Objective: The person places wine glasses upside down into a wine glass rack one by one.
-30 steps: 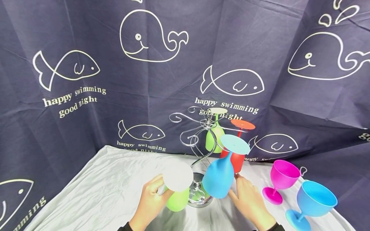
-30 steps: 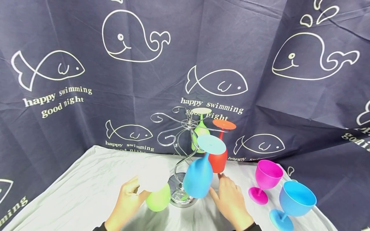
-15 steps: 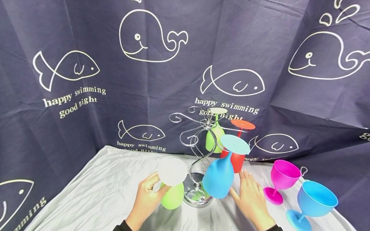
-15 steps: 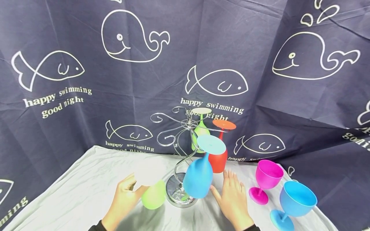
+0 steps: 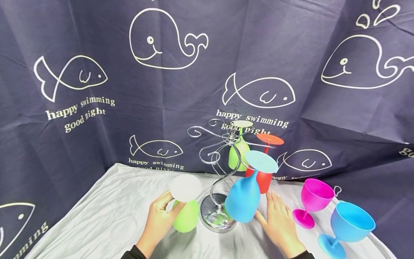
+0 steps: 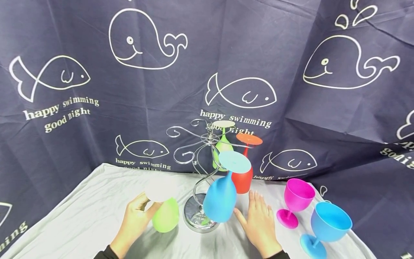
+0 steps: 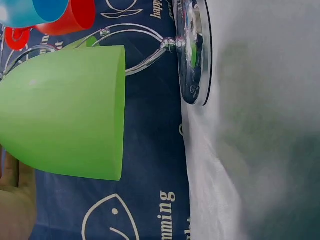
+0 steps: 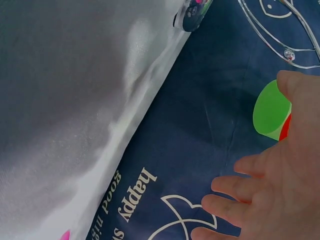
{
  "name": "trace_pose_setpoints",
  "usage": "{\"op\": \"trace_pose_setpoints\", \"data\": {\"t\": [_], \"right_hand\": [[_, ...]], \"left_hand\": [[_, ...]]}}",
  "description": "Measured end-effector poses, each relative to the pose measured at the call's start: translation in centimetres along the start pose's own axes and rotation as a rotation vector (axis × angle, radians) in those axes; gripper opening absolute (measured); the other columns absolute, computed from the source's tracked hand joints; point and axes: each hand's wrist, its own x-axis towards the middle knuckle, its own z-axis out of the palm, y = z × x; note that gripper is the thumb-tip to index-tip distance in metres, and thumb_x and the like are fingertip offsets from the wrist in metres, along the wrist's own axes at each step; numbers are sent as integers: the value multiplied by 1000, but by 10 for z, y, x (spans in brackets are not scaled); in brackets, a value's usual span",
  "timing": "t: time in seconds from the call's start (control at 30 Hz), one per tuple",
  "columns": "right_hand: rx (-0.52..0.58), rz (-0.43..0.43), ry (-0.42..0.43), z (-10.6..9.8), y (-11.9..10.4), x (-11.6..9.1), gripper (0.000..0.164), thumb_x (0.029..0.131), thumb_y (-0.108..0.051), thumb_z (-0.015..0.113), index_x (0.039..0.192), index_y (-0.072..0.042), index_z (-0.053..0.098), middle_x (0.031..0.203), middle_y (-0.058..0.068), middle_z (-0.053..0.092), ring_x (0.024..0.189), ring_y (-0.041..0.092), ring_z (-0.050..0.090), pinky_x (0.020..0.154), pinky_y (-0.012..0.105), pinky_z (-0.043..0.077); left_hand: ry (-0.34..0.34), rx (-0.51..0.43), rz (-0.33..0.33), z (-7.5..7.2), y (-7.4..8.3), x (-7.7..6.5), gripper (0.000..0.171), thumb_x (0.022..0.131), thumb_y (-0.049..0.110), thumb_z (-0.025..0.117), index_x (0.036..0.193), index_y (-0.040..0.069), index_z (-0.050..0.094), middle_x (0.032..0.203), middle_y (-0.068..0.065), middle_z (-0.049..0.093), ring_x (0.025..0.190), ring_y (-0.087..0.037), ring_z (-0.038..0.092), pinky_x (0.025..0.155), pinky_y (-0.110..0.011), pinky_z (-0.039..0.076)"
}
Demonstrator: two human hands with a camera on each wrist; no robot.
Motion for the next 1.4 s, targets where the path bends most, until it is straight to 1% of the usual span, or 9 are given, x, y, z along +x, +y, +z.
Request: {"op": "trace_pose_setpoints", "data": {"t": [0.27, 0.47, 0.6, 0.7, 0.8, 1.0, 1.1, 1.23, 1.4], "right_hand": [[-15, -5, -2, 0, -1, -1, 79, 95, -46, 64, 145, 11, 41, 148, 29, 44, 137, 46, 40, 103, 66, 35], [-16, -16, 19, 0, -1, -1, 78, 94, -45, 64, 144, 11, 42, 146, 29, 46, 135, 46, 42, 102, 66, 36], [-15, -17, 24, 1, 0, 0, 78, 95, -45, 64, 144, 11, 43, 146, 29, 46, 134, 47, 42, 101, 66, 37], [-10, -17, 21, 1, 0, -1, 77, 96, -45, 63, 144, 11, 42, 146, 29, 46, 135, 47, 42, 102, 66, 36], [-6, -15, 6, 0, 0, -1, 77, 97, -45, 62, 144, 12, 41, 146, 29, 45, 135, 48, 41, 102, 66, 36], [2, -2, -22, -1, -1, -1, 78, 97, -44, 61, 145, 12, 39, 148, 29, 43, 137, 48, 39, 104, 66, 35], [5, -2, -28, -1, -1, -1, 78, 98, -45, 60, 146, 12, 39, 149, 29, 42, 137, 48, 39, 104, 66, 35], [3, -5, -31, -2, -1, -1, 77, 98, -45, 60, 145, 13, 39, 148, 30, 42, 136, 48, 40, 104, 65, 36], [1, -9, -26, -1, -1, -1, 76, 98, -44, 61, 144, 13, 41, 148, 29, 44, 136, 47, 40, 105, 64, 36]], "left_hand": [[53, -53, -83, -11, 4, 17, 28, 82, -7, 76, 107, 6, 76, 108, 0, 73, 102, -9, 67, 96, -18, 48], [126, -73, -41, -17, 0, 41, 22, 83, -10, 75, 101, 2, 76, 100, -2, 72, 97, -7, 66, 96, -20, 48], [171, -43, -12, -19, -5, 61, 15, 84, -8, 75, 96, 1, 75, 95, -6, 72, 94, -6, 66, 93, -20, 50], [201, -45, -22, -22, -8, 76, 10, 86, -4, 75, 95, 0, 75, 93, -11, 71, 92, -6, 66, 89, -19, 51], [219, -32, -52, -24, -10, 90, 8, 89, 2, 75, 97, 2, 75, 95, -10, 71, 91, -7, 66, 87, -19, 51], [207, 30, -96, -23, -17, 111, 17, 91, 20, 77, 103, 8, 76, 98, -2, 73, 90, -8, 67, 85, -20, 52], [197, 20, -110, -19, -22, 120, 22, 91, 26, 77, 107, 11, 76, 99, -1, 73, 90, -9, 68, 86, -21, 52], [174, 15, -127, -10, -28, 133, 27, 91, 35, 76, 109, 15, 76, 101, 1, 74, 92, -9, 69, 89, -25, 52], [146, -16, -164, 7, -33, 148, 33, 90, 40, 76, 110, 14, 76, 104, -1, 75, 96, -13, 70, 92, -30, 53]]}}
